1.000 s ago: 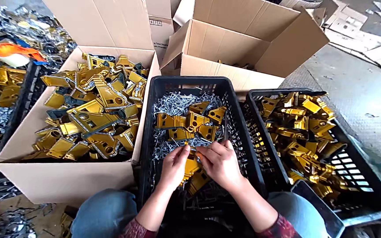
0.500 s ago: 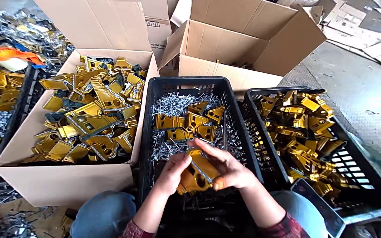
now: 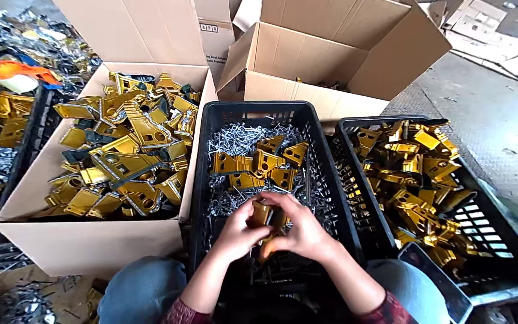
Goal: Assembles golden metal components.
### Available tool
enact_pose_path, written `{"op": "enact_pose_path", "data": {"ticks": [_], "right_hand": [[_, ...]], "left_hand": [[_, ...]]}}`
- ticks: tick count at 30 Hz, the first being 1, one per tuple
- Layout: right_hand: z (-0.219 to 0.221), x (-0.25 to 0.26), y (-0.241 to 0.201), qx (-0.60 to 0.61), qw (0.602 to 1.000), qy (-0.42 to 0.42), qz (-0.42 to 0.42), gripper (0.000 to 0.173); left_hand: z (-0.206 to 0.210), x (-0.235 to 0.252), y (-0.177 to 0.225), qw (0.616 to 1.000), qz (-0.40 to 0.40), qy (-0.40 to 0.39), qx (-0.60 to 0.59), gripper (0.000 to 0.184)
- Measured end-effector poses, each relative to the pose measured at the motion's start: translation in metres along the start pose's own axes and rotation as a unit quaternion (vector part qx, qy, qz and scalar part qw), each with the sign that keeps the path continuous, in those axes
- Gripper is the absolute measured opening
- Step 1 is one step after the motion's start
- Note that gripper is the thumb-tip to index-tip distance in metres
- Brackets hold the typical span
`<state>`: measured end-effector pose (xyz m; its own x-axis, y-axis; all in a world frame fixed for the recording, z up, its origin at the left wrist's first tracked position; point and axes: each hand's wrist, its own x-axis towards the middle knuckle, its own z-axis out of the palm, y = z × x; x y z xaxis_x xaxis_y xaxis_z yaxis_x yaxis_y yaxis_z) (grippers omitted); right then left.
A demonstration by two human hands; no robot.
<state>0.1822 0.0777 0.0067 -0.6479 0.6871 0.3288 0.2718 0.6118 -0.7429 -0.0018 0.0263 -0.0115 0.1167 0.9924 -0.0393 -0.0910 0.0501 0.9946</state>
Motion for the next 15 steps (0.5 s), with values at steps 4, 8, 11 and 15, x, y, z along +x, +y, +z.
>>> {"op": "enact_pose_path", "data": {"ticks": [4,8,11,15], "right_hand": [[-0.006,0.001,0.006,0.148,0.985,0.008,0.094,0.022],[0.0,0.004,0.0,0.243,0.955,0.048,0.163,0.011],[-0.001,0.011,-0.014,0.41,0.869,0.133,0.242,0.012],[0.005,0.023,-0.01,0.483,0.81,0.105,0.315,0.013]], "left_hand": [[-0.001,0.001,-0.004,0.999,0.024,-0.03,-0.026,0.048],[-0.002,0.002,-0.001,0.997,-0.01,-0.046,-0.055,0.041],[-0.018,-0.002,0.003,0.977,0.017,-0.141,-0.157,0.072],[-0.008,-0.002,0.012,0.993,0.031,-0.005,-0.111,0.037]]}}
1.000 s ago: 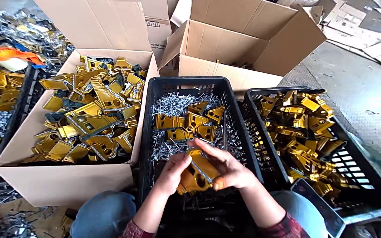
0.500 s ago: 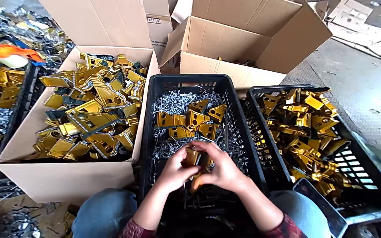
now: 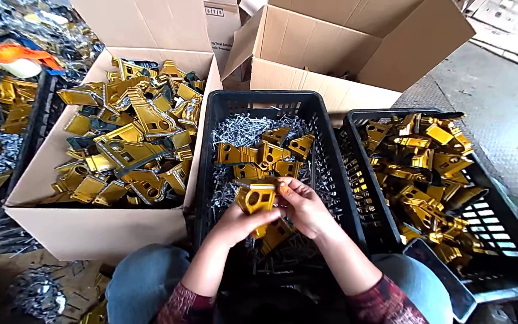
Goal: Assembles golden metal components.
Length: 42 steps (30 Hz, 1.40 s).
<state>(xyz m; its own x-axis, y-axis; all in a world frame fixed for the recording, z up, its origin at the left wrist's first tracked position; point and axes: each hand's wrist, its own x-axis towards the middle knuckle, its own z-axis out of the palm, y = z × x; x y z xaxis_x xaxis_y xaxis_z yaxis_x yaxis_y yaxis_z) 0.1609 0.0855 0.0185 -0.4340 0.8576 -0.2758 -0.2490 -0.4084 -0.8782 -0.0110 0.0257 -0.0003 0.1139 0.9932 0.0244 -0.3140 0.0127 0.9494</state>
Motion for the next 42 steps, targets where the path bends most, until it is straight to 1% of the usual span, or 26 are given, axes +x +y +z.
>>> {"op": "enact_pose_path", "data": {"ticks": [1,2,3,4,5,6,7,8,9,10,12,14,16,21,23,26,28,30,31,32,34,36,37,38,40,42], "right_hand": [[-0.003,0.008,0.008,-0.089,0.996,0.002,0.001,0.013],[-0.009,0.017,0.02,-0.228,0.974,0.0,-0.011,0.015],[-0.015,0.025,0.032,-0.389,0.921,-0.017,-0.021,0.019],[-0.016,0.031,0.043,-0.519,0.853,-0.054,-0.012,0.023],[-0.012,0.035,0.054,-0.613,0.783,-0.103,0.011,0.026],[-0.004,0.036,0.064,-0.674,0.723,-0.149,0.038,0.028],[0.007,0.035,0.073,-0.714,0.673,-0.183,0.063,0.028],[0.019,0.031,0.08,-0.739,0.639,-0.196,0.088,0.028],[0.03,0.027,0.085,-0.755,0.618,-0.191,0.111,0.026],[0.036,0.025,0.089,-0.762,0.608,-0.178,0.133,0.025],[0.038,0.028,0.098,-0.761,0.615,-0.142,0.153,0.028],[0.03,0.034,0.108,-0.752,0.637,-0.113,0.126,0.033],[0.026,0.039,0.112,-0.75,0.643,-0.105,0.11,0.037],[0.031,0.033,0.11,-0.768,0.62,-0.143,0.073,0.028],[0.028,0.032,0.11,-0.771,0.62,-0.143,0.023,0.027],[0.013,0.036,0.116,-0.769,0.607,-0.196,-0.044,0.024],[0.001,0.04,0.111,-0.753,0.61,-0.23,-0.087,0.022],[-0.004,0.037,0.087,-0.725,0.638,-0.236,-0.104,0.021],[-0.006,0.031,0.068,-0.703,0.666,-0.23,-0.093,0.022],[-0.008,0.024,0.047,-0.67,0.704,-0.22,-0.085,0.023],[-0.014,0.008,0.014,-0.569,0.792,-0.193,-0.108,0.022],[-0.02,-0.003,-0.001,-0.433,0.871,-0.191,-0.131,0.017],[-0.021,-0.008,-0.004,-0.368,0.901,-0.188,-0.133,0.015],[-0.02,-0.01,-0.004,-0.319,0.921,-0.179,-0.136,0.013],[-0.02,-0.011,0.002,-0.264,0.941,-0.157,-0.141,0.01],[-0.019,-0.01,0.009,-0.29,0.938,-0.106,-0.154,0.007]], "left_hand": [[0.001,0.003,0.0,0.996,-0.01,0.081,0.032,0.036],[-0.001,0.006,-0.001,0.987,-0.018,0.151,0.051,0.041],[-0.004,0.009,0.0,0.975,-0.024,0.212,0.058,0.044],[-0.007,0.011,0.003,0.963,-0.032,0.262,0.058,0.045],[-0.009,0.012,0.007,0.953,-0.035,0.298,0.052,0.049],[-0.011,0.011,0.01,0.947,-0.03,0.315,0.047,0.056],[-0.012,0.01,0.013,0.948,-0.017,0.316,0.042,0.064],[-0.012,0.009,0.015,0.95,-0.003,0.31,0.034,0.071],[-0.012,0.009,0.017,0.953,0.012,0.302,0.028,0.076],[-0.011,0.007,0.018,0.955,0.019,0.293,0.024,0.076],[-0.01,0.005,0.019,0.961,0.024,0.276,0.017,0.076],[-0.008,0.003,0.02,0.965,0.018,0.263,0.016,0.074],[-0.006,0.002,0.02,0.968,0.016,0.251,0.01,0.073],[-0.006,0.002,0.021,0.969,0.016,0.247,-0.003,0.072],[-0.007,0.0,0.024,0.97,0.015,0.243,-0.001,0.07],[-0.008,-0.004,0.024,0.971,0.013,0.238,-0.005,0.069],[-0.008,-0.003,0.024,0.969,0.005,0.248,-0.015,0.067],[-0.01,-0.002,0.027,0.959,-0.027,0.279,-0.034,0.063],[-0.012,-0.002,0.027,0.954,-0.048,0.293,-0.047,0.062],[-0.013,-0.001,0.026,0.948,-0.068,0.304,-0.061,0.059],[-0.013,0.002,0.026,0.941,-0.095,0.312,-0.09,0.054],[-0.007,0.005,0.024,0.945,-0.105,0.287,-0.117,0.053],[-0.003,0.006,0.021,0.949,-0.102,0.27,-0.129,0.051],[0.0,0.006,0.019,0.952,-0.101,0.254,-0.138,0.05],[0.006,0.006,0.016,0.955,-0.102,0.236,-0.15,0.045],[0.005,0.004,0.013,0.96,-0.105,0.216,-0.141,0.047]]}}
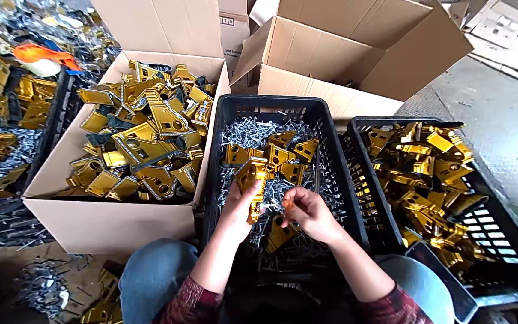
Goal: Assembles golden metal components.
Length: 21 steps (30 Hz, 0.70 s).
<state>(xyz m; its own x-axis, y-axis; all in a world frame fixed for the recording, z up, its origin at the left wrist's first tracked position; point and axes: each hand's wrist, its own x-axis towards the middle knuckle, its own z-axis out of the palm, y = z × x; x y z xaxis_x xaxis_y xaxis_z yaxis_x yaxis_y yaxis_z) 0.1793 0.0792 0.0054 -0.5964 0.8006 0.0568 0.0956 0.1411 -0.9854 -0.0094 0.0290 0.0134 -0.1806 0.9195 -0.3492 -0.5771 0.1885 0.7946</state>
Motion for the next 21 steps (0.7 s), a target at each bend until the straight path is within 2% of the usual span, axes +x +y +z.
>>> {"op": "enact_pose_path", "data": {"ticks": [1,3,4,5,7,8,10,14,16,18,20,21], "right_hand": [[0.002,0.0,0.003,-0.054,0.998,0.027,-0.009,0.009],[0.004,0.0,0.006,-0.202,0.972,0.075,-0.091,0.019],[0.004,0.0,0.005,-0.273,0.943,0.095,-0.165,0.02],[0.002,0.0,0.004,-0.33,0.908,0.106,-0.237,0.019],[-0.002,0.001,0.004,-0.383,0.847,0.115,-0.35,0.012],[-0.005,0.001,0.005,-0.383,0.832,0.12,-0.384,0.009],[-0.009,0.001,0.004,-0.34,0.844,0.137,-0.392,0.006],[-0.02,-0.001,-0.002,-0.219,0.924,0.166,-0.265,0.011],[-0.032,0.0,0.001,-0.283,0.931,0.156,-0.169,0.017],[-0.042,0.004,0.005,-0.392,0.913,0.115,-0.006,0.018],[-0.046,0.016,0.011,-0.465,0.861,0.052,0.201,0.02],[-0.045,0.023,0.019,-0.482,0.834,0.035,0.267,0.021]], "left_hand": [[-0.003,-0.001,-0.002,1.0,0.002,-0.024,0.02,0.054],[-0.007,-0.003,-0.004,0.993,0.003,-0.075,0.09,0.087],[-0.008,-0.002,-0.006,0.986,0.001,-0.098,0.132,0.102],[-0.008,-0.002,-0.008,0.979,-0.001,-0.115,0.167,0.109],[-0.005,-0.004,-0.015,0.969,-0.005,-0.137,0.207,0.102],[-0.003,-0.006,-0.019,0.968,-0.007,-0.148,0.202,0.097],[0.0,-0.009,-0.022,0.972,-0.016,-0.162,0.168,0.093],[0.005,-0.005,-0.02,0.994,-0.053,-0.071,0.057,0.069],[0.005,0.0,-0.019,0.998,-0.044,-0.003,0.033,0.056],[0.006,0.002,-0.016,0.998,-0.033,0.049,0.02,0.053],[0.007,0.003,-0.014,0.997,-0.024,0.067,-0.001,0.05],[0.007,0.002,-0.012,0.997,-0.018,0.069,-0.007,0.05]]}}
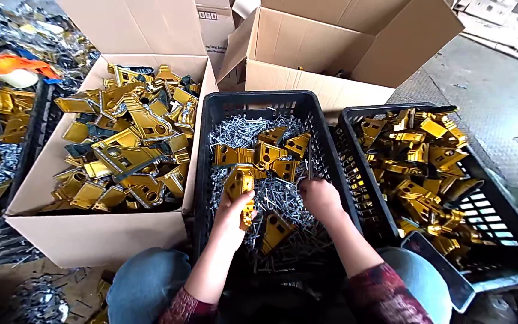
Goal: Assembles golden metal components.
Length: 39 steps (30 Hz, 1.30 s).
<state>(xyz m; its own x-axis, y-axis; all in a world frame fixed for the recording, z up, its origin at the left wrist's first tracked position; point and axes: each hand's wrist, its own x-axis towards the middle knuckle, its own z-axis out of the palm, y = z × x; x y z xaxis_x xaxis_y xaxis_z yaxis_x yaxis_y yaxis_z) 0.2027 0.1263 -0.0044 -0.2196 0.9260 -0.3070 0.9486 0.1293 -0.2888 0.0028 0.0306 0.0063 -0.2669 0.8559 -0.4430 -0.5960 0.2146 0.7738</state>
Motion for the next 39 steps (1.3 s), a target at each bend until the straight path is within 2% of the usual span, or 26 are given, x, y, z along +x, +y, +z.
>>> {"op": "enact_pose_path", "data": {"ticks": [3,6,9,11,12,14,15,17,18,19,21,23,26,28,30,31,33,35,39], "right_hand": [[0.021,0.025,-0.006,-0.028,0.996,-0.051,0.065,0.024],[0.043,0.035,-0.014,-0.068,0.985,-0.123,0.101,0.027],[0.04,0.036,-0.019,-0.106,0.977,-0.149,0.11,0.028],[0.023,0.031,-0.016,-0.087,0.985,-0.123,0.08,0.028],[0.014,0.025,-0.013,-0.051,0.994,-0.086,0.038,0.027],[-0.005,0.004,-0.015,0.118,0.988,0.031,-0.09,0.018],[-0.011,-0.007,-0.021,0.252,0.955,0.07,-0.14,0.013],[-0.013,-0.03,-0.038,0.543,0.819,0.037,-0.185,0.013],[-0.01,-0.038,-0.046,0.603,0.774,0.027,-0.19,0.013],[-0.004,-0.043,-0.05,0.615,0.761,0.039,-0.201,0.01],[0.01,-0.046,-0.05,0.583,0.773,0.084,-0.235,0.005],[0.022,-0.046,-0.046,0.509,0.793,0.163,-0.291,0.005],[0.033,-0.046,-0.042,0.437,0.782,0.264,-0.357,0.008],[0.038,-0.043,-0.041,0.479,0.764,0.232,-0.364,0.021],[0.04,-0.039,-0.04,0.562,0.735,0.131,-0.357,0.048],[0.041,-0.038,-0.04,0.598,0.718,0.097,-0.343,0.056],[0.046,-0.039,-0.043,0.619,0.713,0.082,-0.32,0.057],[0.052,-0.041,-0.048,0.607,0.729,0.1,-0.301,0.051],[0.048,-0.025,-0.044,0.601,0.745,0.053,-0.283,0.047]], "left_hand": [[0.001,-0.004,0.005,0.999,0.03,-0.013,-0.001,0.051],[-0.002,-0.008,0.007,0.998,0.05,-0.021,0.025,0.063],[-0.008,-0.006,0.009,0.997,0.058,-0.016,0.05,0.072],[-0.008,-0.005,0.009,0.998,0.047,-0.003,0.035,0.072],[-0.008,-0.004,0.009,0.999,0.036,-0.003,0.015,0.07],[-0.004,-0.003,0.008,0.999,-0.001,-0.018,-0.037,0.062],[-0.002,-0.002,0.007,0.997,-0.022,-0.033,-0.063,0.055],[0.002,-0.004,0.004,0.991,-0.052,-0.069,-0.101,0.048],[0.002,-0.006,0.002,0.987,-0.056,-0.098,-0.114,0.048],[0.001,-0.007,-0.002,0.982,-0.054,-0.136,-0.12,0.05],[-0.001,-0.01,-0.009,0.976,-0.043,-0.183,-0.106,0.069],[-0.001,-0.013,-0.012,0.981,-0.026,-0.187,-0.047,0.087],[-0.002,-0.015,-0.016,0.975,-0.015,-0.219,0.031,0.093],[-0.003,-0.015,-0.016,0.967,-0.038,-0.247,0.042,0.095],[-0.005,-0.011,-0.019,0.963,-0.068,-0.259,0.031,0.095],[-0.006,-0.011,-0.022,0.963,-0.079,-0.255,0.023,0.094],[-0.007,-0.009,-0.028,0.967,-0.082,-0.239,0.014,0.097],[-0.007,-0.009,-0.033,0.973,-0.077,-0.219,0.014,0.102],[-0.004,-0.007,-0.036,0.983,-0.099,-0.153,-0.008,0.087]]}}
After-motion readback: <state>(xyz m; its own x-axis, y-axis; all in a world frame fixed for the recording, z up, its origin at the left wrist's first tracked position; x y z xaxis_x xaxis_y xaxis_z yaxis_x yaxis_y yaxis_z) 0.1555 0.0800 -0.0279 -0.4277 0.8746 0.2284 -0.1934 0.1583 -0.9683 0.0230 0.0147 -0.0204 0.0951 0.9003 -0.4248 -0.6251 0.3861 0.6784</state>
